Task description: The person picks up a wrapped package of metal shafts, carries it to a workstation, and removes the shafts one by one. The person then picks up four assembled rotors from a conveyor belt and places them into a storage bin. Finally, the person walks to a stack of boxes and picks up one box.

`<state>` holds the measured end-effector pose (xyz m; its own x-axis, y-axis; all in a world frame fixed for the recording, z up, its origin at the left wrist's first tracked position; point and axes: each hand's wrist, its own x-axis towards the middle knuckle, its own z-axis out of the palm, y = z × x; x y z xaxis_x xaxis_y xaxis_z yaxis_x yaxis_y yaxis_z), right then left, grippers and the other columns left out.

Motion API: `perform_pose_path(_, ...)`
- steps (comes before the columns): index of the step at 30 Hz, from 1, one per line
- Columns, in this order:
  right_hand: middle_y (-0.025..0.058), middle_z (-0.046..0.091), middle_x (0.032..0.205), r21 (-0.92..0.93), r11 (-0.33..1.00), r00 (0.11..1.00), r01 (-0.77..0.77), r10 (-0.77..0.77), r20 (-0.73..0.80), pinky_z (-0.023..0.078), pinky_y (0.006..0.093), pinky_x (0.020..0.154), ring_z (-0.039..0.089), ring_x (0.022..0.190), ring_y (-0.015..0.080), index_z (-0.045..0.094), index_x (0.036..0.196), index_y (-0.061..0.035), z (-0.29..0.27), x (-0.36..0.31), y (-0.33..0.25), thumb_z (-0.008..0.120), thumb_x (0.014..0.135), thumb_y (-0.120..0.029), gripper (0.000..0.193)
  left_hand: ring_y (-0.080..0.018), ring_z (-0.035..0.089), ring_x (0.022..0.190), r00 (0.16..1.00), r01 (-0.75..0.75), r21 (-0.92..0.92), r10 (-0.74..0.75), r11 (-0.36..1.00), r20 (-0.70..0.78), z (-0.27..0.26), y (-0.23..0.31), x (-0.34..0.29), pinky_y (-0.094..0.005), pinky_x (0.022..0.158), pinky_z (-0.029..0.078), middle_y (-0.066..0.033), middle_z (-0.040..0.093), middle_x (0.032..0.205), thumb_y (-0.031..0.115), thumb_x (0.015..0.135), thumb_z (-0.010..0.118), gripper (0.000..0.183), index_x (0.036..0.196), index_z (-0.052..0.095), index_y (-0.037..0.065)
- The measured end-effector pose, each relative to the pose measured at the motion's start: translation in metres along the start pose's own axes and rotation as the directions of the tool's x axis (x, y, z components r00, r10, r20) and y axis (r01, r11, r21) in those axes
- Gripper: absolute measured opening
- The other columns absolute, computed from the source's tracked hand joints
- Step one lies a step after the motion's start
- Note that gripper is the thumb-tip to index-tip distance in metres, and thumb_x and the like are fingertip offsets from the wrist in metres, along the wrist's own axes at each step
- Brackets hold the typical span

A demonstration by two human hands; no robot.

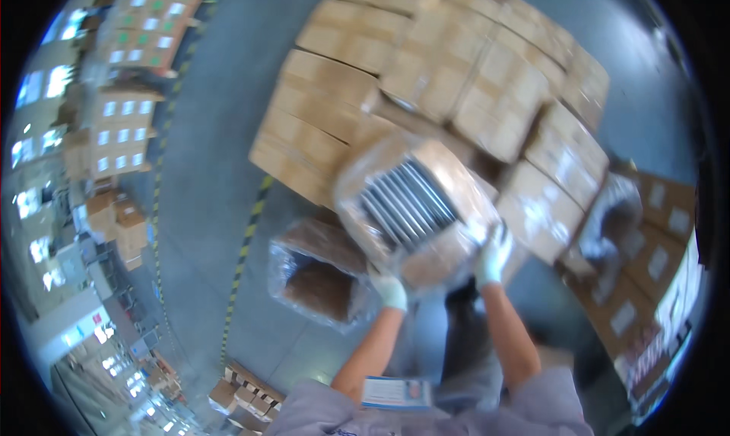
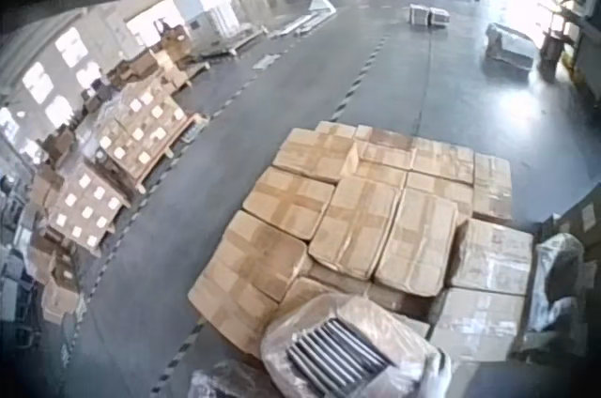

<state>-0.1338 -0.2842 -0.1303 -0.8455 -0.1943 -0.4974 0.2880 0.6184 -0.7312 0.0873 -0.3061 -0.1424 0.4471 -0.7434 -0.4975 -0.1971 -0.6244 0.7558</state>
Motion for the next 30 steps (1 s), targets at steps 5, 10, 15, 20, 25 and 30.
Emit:
perform_pose_path(5,0.0159,0.065,0.105,0.193,0.965,0.984,-0.177,0.178,0.014,0.046,0.0343,0.086,0.057,0.095,0.0219,0.059,0.118,0.0054,0.011,-0.027,0.031,0.046,0.102,-0.045,0.054,-0.0287,0.049,0.125,0.997,0.033,-0.122,-0.023,0.992,0.078,-0.018,-0.046,-0.013,-0.0408,0.105,0.041,-0.016,0.05,0.14,0.035,0.104,0.041,0.048,0.139,0.046,0.003)
perform_pose_path(10,0.0086,0.065,0.104,0.538,0.818,0.976,-0.203,0.216,0.04,0.044,0.0296,0.086,0.054,0.093,0.015,0.062,0.119,0.0052,0.009,-0.029,0.03,0.044,0.103,-0.049,0.06,-0.031,0.048,0.129,0.743,0.655,-0.398,-0.452,0.642,0.494,-0.025,-0.042,-0.009,-0.0444,0.106,0.042,-0.0078,0.049,0.143,0.035,0.103,0.041,0.046,0.143,0.044,0.012)
perform_pose_path(15,-0.0005,0.062,0.09,0.057,0.996,0.963,-0.064,0.047,0.264,0.045,0.0244,0.073,0.052,0.079,0.0092,0.064,0.103,0.0009,-0.03,-0.005,0.059,0.053,0.102,-0.031,0.033,-0.0253,0.053,0.121,0.903,0.387,-0.254,-0.309,0.887,0.297,-0.023,-0.05,0.006,-0.0371,0.101,0.043,-0.0129,0.054,0.132,0.013,0.099,0.049,0.04,0.138,0.047,0.005)
perform_pose_path(20,-0.0007,0.064,0.093,0.248,0.967,0.955,0.056,-0.125,0.269,0.046,0.0225,0.074,0.053,0.082,0.0064,0.062,0.111,0.0004,-0.047,-0.038,0.037,0.068,0.093,-0.021,0.028,-0.0333,0.053,0.12,0.971,-0.189,0.376,0.117,0.907,0.207,-0.062,-0.036,0.022,-0.0384,0.103,0.04,-0.0233,0.055,0.127,0.006,0.09,0.053,0.048,0.136,0.044,-0.005)
perform_pose_path(25,-0.0004,0.065,0.092,0.2,0.979,0.901,-0.032,-0.058,0.431,0.049,0.0239,0.074,0.057,0.079,0.0069,0.063,0.112,0.001,-0.085,-0.006,0.056,0.08,0.084,-0.024,0.041,-0.0465,0.047,0.122,0.837,-0.518,0.685,0.469,0.513,0.282,-0.045,0.08,-0.031,-0.0509,0.107,0.035,-0.0271,0.05,0.132,0.014,0.086,0.059,0.056,0.137,0.042,-0.004)
perform_pose_path(30,-0.0016,0.065,0.089,0.218,0.961,0.845,-0.168,0.026,0.534,0.047,0.0218,0.069,0.055,0.075,0.0049,0.066,0.107,-0.0007,-0.079,-0.017,0.07,0.073,0.09,-0.025,0.031,-0.044,0.043,0.128,0.332,-0.937,0.303,0.717,0.175,0.613,-0.063,0.107,-0.04,-0.0572,0.107,0.033,-0.026,0.046,0.136,0.006,0.079,0.06,0.061,0.137,0.043,-0.001)
